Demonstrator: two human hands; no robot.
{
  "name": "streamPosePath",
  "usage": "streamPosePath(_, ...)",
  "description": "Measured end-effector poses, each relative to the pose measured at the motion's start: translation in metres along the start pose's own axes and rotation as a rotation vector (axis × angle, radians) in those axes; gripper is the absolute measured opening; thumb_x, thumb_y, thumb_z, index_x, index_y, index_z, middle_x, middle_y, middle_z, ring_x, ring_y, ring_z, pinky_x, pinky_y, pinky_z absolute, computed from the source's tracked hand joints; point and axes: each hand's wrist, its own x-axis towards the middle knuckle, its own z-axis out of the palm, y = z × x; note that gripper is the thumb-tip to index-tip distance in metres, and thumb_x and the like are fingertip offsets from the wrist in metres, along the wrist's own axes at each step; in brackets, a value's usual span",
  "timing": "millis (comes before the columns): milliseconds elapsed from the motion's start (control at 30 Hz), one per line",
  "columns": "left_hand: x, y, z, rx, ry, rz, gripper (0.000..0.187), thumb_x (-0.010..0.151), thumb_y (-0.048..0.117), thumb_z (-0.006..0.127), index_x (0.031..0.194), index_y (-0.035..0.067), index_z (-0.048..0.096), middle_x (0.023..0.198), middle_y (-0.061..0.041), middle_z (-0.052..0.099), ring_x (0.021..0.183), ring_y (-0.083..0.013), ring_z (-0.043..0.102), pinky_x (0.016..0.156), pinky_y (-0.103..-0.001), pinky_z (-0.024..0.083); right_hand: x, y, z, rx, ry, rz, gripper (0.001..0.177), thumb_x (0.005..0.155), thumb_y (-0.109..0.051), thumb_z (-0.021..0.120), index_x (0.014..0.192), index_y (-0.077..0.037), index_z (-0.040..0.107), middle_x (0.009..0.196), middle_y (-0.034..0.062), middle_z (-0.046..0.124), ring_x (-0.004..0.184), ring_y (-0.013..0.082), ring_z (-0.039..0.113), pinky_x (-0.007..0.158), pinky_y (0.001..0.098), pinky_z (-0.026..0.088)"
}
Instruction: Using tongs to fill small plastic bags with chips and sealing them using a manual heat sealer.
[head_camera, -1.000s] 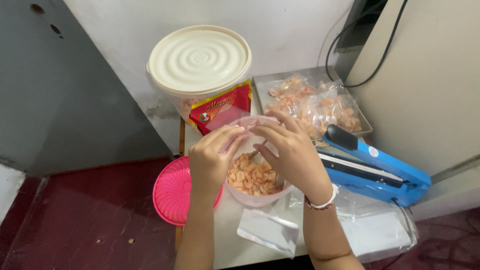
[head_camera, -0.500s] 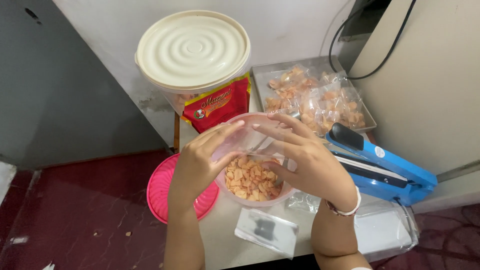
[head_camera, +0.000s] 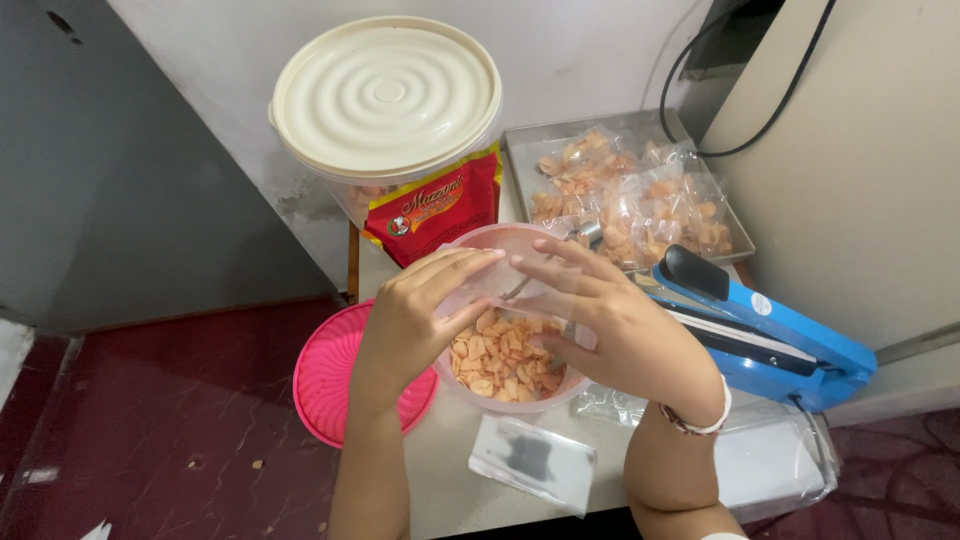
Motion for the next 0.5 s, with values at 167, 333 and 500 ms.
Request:
streamPosePath(167, 0.000, -0.002, -0.002, -0.054, -0.010, -0.017, 0.040, 0.082, 0.012, 0.073, 0.119, 0.004, 0.060, 0.116, -0.010, 0.067, 0.110, -0.0246, 0.064, 0.098, -0.035, 0.048, 0.000, 0.002, -0.002, 0.003, 0.002, -0.032, 0.033, 0.085, -0.019, 0.068, 0.117, -0.017, 0.065, 0.142, 0.0067, 0.046, 0.136, 0.0358, 0.034, 0.108, 0.0484, 0.035)
streamPosePath(333, -0.003, -0.005, -0.011, -0.166, -0.076, -0.059, 0.051, 0.079, 0.017, 0.076, 0.125, 0.008, 0.058, 0.128, -0.006, 0.061, 0.120, -0.0219, 0.059, 0.109, -0.037, 0.042, -0.001, 0.005, -0.007, 0.078, -0.050, -0.012, 0.039, 0.082, -0.012, 0.070, 0.119, -0.021, 0.064, 0.144, 0.0046, 0.044, 0.140, 0.0361, 0.029, 0.111, 0.0516, 0.032)
streamPosePath(500, -0.008, -0.005, -0.017, -0.147, -0.108, -0.048, 0.048, 0.081, 0.015, 0.074, 0.125, 0.009, 0.058, 0.125, -0.007, 0.063, 0.117, -0.0221, 0.060, 0.102, -0.034, 0.046, -0.004, 0.006, -0.009, 0.117, -0.038, -0.068, 0.036, 0.080, -0.006, 0.071, 0.115, -0.013, 0.065, 0.142, 0.0050, 0.046, 0.138, 0.0338, 0.036, 0.110, 0.0486, 0.036)
